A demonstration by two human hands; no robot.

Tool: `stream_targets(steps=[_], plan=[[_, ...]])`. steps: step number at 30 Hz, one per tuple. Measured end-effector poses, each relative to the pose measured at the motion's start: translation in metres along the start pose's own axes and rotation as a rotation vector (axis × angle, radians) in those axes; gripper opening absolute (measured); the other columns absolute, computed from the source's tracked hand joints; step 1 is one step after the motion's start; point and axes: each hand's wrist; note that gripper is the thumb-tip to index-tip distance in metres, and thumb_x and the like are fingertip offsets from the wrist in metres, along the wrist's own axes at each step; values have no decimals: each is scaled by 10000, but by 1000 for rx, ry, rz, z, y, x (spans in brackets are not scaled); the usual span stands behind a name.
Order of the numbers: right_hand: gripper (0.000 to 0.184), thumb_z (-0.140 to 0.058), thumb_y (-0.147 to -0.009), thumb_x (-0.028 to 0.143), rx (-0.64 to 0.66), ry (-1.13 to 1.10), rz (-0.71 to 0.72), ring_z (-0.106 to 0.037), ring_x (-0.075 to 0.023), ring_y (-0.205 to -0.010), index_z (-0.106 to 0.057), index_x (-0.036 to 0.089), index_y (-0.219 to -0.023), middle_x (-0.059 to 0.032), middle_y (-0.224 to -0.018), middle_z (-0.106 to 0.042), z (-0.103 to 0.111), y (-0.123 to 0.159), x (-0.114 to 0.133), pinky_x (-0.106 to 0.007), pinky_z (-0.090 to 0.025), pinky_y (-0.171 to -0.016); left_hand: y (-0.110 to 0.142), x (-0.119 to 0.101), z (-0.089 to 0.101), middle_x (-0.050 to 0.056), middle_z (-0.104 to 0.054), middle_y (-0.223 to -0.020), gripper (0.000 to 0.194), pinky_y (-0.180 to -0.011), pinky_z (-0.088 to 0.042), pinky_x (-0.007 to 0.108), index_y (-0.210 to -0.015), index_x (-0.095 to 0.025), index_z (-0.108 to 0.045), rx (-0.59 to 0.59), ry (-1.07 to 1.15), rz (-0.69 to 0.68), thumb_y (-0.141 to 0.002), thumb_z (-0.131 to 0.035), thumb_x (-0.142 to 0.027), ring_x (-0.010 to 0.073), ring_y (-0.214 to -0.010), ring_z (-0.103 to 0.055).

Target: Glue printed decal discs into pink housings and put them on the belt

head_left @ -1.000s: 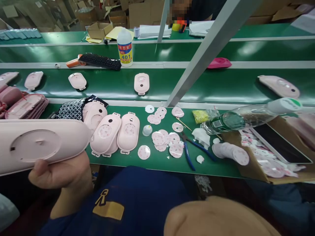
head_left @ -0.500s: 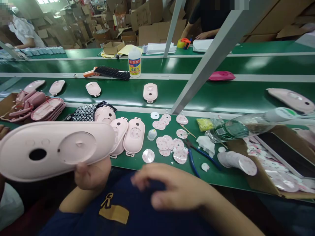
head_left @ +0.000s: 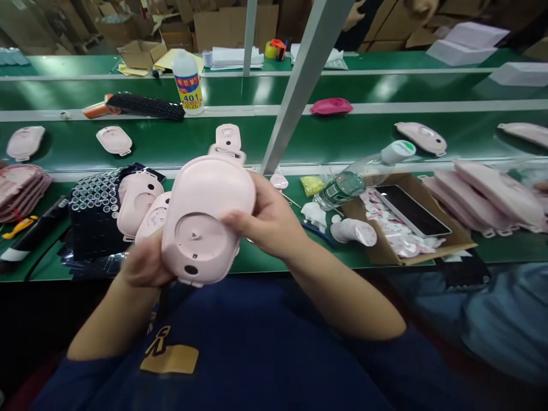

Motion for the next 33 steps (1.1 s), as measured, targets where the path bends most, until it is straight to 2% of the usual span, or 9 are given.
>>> stream_targets(steps=[2, 4, 8, 12, 15, 24, 28, 31, 33], plan=[[603, -462, -984, 615, 34, 303, -2, -658, -220, -1182, -540, 194, -1409, -92, -1321, -683, 14, -10, -2, -356, -564, -984, 1, 2, -5, 110, -768, -935, 585, -932, -619, 523, -1025, -189, -732, 6, 52, 38, -567, -951, -479, 392, -1053, -723], [559, -318, -1048, 528, 41, 580, -62, -683, -209, -1086, -539, 186, -1432, -103, -1258, -708, 32, -8, -13, -365, -573, -919, 6, 3, -3, 92, -773, -925, 600, -915, -632, 486, -1068, -192, -722, -75, 118, -51, -575, -957, -440, 341, -967, -745], [237, -618, -926, 329, 107, 913, -158, -680, -272, -1001, -759, 180, -1046, -119, -1078, -769, 52, 23, -61, -441, -521, -919, 17, 3, 12, 65, -780, -1058, 549, -1021, -593, 509, -1185, -285, -708, -216, 191, -224, -676, -883, -397, 353, -1148, -696], [260, -587, -958, 198, 161, 1158, -137, -626, -313, -1209, -749, 181, -1161, -158, -1297, -726, 41, 51, -110, -494, -421, -1048, 19, 3, 20, 40, -774, -1128, 601, -1094, -545, 555, -1195, -338, -712, -315, 168, -141, -633, -898, -440, 394, -1310, -598], [284, -523, -1006, 192, 195, 1265, -66, -635, -288, -1210, -753, 183, -1172, -147, -1291, -736, 36, 58, -126, -484, -384, -1086, 16, 8, 21, 41, -775, -1138, 690, -1104, -528, 575, -1217, -315, -708, -367, 157, -48, -580, -921, -473, 420, -1310, -589], [248, -549, -995, 218, 181, 1347, 117, -701, -251, -992, -775, 171, -1087, -102, -1092, -797, 45, 63, -131, -405, -436, -970, 11, 30, 17, 98, -762, -1134, 802, -1007, -570, 507, -1325, -221, -643, -274, 288, 92, -584, -909, -368, 362, -1123, -689], [273, -525, -996, 223, 194, 1302, 149, -724, -234, -931, -783, 183, -1076, -82, -1037, -803, 52, 55, -136, -371, -493, -849, 8, 33, 11, 84, -751, -1126, 804, -1030, -549, 482, -1313, -221, -631, -207, 354, 128, -574, -917, -360, 348, -1145, -677], [279, -509, -986, 200, 181, 1295, 187, -751, -240, -907, -787, 219, -995, -53, -999, -814, 55, 51, -122, -406, -506, -865, 8, 35, 10, 105, -725, -1210, 789, -1090, -500, 504, -1344, -218, -600, -164, 350, 116, -629, -890, -385, 370, -1249, -620], [220, -557, -954, 173, 60, 1301, 309, -764, -259, -881, -762, 250, -943, -40, -953, -818, 50, 50, -96, -458, -494, -931, 8, 37, 9, 113, -707, -1260, 837, -1099, -488, 517, -1406, -227, -555, -153, 336, 118, -653, -880, -391, 378, -1286, -593]])
Point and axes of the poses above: each hand's wrist, its own y-axis away from the middle knuckle, its own z-axis out of the back of the hand, x = y × z
